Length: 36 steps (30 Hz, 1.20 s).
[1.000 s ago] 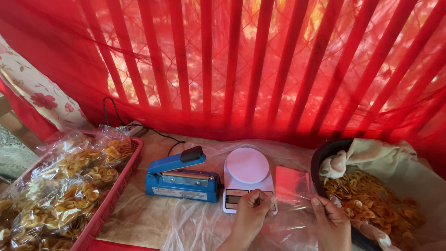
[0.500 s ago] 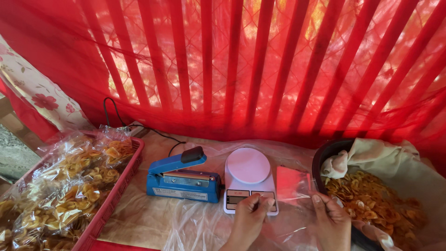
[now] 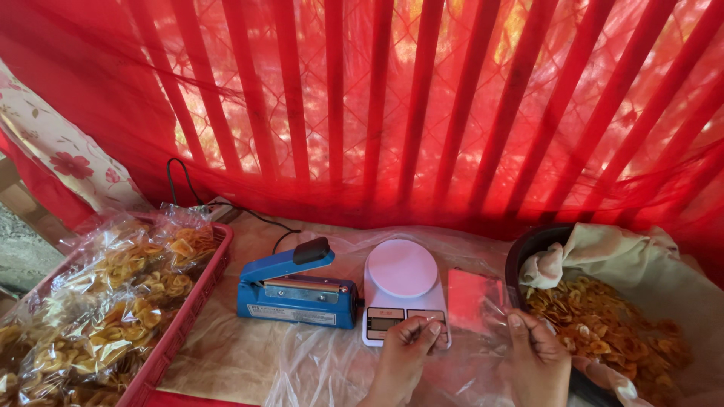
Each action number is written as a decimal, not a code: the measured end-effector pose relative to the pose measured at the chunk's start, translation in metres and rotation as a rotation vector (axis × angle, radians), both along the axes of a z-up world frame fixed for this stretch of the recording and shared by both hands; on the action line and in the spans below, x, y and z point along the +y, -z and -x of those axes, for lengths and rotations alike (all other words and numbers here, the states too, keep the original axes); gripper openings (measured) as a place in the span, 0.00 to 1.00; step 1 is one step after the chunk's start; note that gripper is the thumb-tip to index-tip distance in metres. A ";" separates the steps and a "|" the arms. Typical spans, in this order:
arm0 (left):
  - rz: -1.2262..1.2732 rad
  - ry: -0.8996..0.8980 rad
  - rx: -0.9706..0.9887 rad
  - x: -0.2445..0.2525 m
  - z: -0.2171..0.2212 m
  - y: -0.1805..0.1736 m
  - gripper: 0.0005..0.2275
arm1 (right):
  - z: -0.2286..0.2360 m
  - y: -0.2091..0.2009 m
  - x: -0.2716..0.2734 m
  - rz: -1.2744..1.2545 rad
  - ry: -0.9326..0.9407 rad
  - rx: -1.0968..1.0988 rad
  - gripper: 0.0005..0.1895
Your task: The person places pieces of dried fruit into a plastic bag, weighs the bag on a digital scale, and seals the bag using a manual heat sealer.
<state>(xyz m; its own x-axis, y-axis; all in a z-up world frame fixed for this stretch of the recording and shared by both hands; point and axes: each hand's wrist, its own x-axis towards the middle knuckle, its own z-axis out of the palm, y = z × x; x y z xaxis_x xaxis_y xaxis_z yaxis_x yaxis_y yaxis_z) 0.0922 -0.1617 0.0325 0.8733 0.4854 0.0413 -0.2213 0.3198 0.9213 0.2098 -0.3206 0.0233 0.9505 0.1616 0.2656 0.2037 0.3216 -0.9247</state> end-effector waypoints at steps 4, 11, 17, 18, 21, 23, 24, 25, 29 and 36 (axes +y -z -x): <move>-0.149 -0.179 0.022 0.002 -0.013 0.032 0.17 | 0.003 0.016 0.007 0.088 0.054 -0.009 0.12; -0.109 -0.208 -0.103 0.012 -0.007 0.014 0.08 | 0.029 -0.029 0.011 0.483 0.401 -0.531 0.25; -0.480 -0.226 0.161 0.003 0.013 -0.016 0.09 | 0.052 -0.045 0.014 0.495 -0.001 -0.682 0.16; -0.566 -0.218 0.142 -0.001 0.018 -0.020 0.08 | 0.050 -0.041 0.015 0.503 -0.119 -0.495 0.15; -0.776 -0.203 0.074 -0.002 0.028 -0.032 0.10 | 0.030 -0.021 0.032 0.467 -0.380 -0.119 0.11; -0.857 -0.161 0.038 0.001 0.031 -0.034 0.12 | 0.019 -0.006 0.031 0.397 -0.428 -0.085 0.08; -0.796 -0.130 0.064 0.004 0.033 -0.034 0.12 | 0.014 0.000 0.029 0.404 -0.415 -0.095 0.08; -0.737 -0.092 0.090 0.007 0.033 -0.033 0.11 | 0.011 0.003 0.027 0.408 -0.397 -0.101 0.07; -0.525 -0.133 -0.068 0.013 0.022 -0.024 0.08 | 0.009 0.000 0.026 0.360 -0.361 -0.201 0.07; -0.532 -0.106 0.022 0.017 0.026 -0.047 0.09 | 0.016 -0.047 0.013 0.587 -0.202 -0.289 0.07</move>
